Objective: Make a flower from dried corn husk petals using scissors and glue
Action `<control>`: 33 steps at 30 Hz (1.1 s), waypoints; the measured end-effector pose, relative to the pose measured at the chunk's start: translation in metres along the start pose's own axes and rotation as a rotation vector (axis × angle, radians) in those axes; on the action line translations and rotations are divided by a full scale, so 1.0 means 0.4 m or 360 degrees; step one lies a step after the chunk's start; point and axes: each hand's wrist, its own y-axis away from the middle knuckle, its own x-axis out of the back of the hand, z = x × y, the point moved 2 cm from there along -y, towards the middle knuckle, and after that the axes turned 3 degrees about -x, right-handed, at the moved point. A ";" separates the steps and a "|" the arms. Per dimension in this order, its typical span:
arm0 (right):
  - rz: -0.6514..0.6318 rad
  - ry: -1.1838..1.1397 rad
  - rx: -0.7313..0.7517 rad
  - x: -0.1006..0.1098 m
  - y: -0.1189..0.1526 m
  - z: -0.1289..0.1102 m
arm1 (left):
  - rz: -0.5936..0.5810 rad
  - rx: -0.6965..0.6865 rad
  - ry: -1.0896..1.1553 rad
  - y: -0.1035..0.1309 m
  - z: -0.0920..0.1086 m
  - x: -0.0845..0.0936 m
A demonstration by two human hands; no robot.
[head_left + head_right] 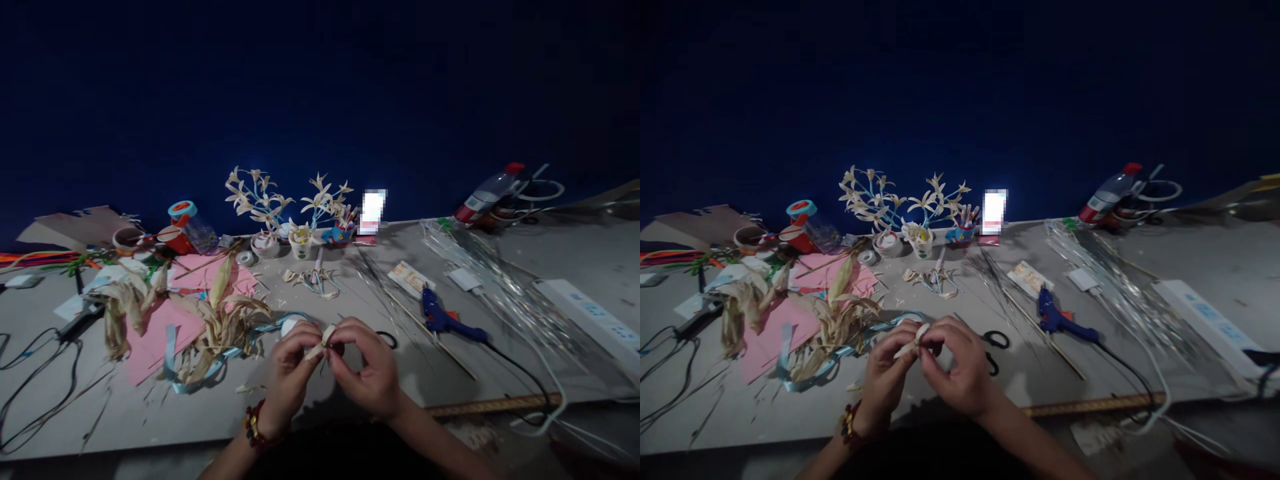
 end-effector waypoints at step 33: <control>0.0067 0.0078 0.0034 -0.003 -0.009 -0.024 | -0.0081 -0.0106 0.0031 0.005 -0.016 0.004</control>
